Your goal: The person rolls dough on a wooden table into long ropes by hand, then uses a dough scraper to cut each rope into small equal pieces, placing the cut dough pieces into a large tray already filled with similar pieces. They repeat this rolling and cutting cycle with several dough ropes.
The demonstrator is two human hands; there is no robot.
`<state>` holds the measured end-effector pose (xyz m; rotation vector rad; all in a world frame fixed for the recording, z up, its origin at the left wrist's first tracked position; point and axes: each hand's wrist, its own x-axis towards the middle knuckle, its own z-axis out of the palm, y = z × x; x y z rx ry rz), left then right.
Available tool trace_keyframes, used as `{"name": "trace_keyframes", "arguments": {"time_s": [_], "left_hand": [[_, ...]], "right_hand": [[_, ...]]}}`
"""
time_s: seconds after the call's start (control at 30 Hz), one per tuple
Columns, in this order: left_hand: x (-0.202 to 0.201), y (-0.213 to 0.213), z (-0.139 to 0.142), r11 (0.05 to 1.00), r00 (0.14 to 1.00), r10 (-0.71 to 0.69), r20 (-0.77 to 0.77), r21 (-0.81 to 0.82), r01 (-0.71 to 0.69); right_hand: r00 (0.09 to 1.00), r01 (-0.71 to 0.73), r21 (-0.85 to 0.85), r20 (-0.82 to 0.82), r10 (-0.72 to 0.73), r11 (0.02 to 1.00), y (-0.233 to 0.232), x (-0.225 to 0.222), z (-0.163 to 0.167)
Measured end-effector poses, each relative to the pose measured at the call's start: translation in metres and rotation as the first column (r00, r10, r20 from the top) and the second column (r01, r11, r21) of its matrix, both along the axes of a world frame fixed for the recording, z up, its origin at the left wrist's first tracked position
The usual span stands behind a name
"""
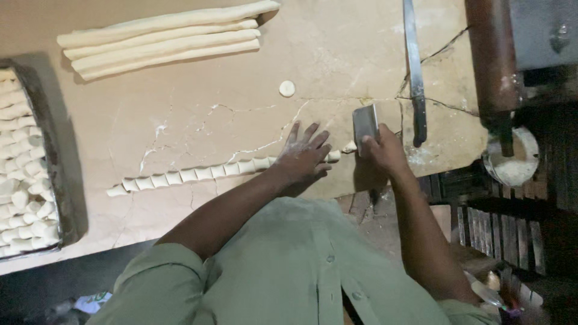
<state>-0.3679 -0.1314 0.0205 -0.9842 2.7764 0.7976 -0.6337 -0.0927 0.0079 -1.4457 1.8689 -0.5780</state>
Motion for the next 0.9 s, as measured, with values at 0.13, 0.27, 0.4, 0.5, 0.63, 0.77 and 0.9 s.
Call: {"name": "trace_keyframes", "arguments": {"time_s": [0.13,0.27,0.4,0.5,0.63,0.77,0.9], "left_hand": [[0.067,-0.008,-0.01,0.978,0.977,0.21,0.027,-0.023,-0.209],[0.198,-0.014,-0.023,0.79,0.787,0.611,0.087,-0.136,-0.598],[0.323,0.021,-0.021,0.497,0.479,0.868,0.13,-0.247,-0.832],[0.369,0.056,-0.014,0.4,0.382,0.916,0.121,-0.246,-0.883],[0.377,0.086,-0.012,0.558,0.613,0.787,-0.069,-0.344,-0.755],[0.376,0.086,-0.021,0.697,0.746,0.663,-0.062,-0.314,-0.645],[0.389,0.072,-0.03,0.738,0.768,0.638,-0.06,-0.236,-0.632]], "right_hand": [[0.871,0.105,0.198,-0.491,0.006,0.974,-0.008,0.013,-0.004],[0.842,0.18,0.275,-0.54,-0.003,0.944,-0.022,0.033,0.005],[0.751,0.163,0.28,-0.657,0.065,0.946,-0.036,0.055,0.017],[0.743,0.063,0.132,-0.668,0.041,0.989,-0.036,0.095,0.019],[0.749,-0.381,0.002,-0.586,0.31,0.924,-0.013,0.202,0.003],[0.573,-0.747,-0.148,-0.637,0.515,0.648,0.031,0.334,-0.017],[0.691,-0.644,-0.133,-0.523,0.499,0.753,0.024,0.41,-0.017]]}}
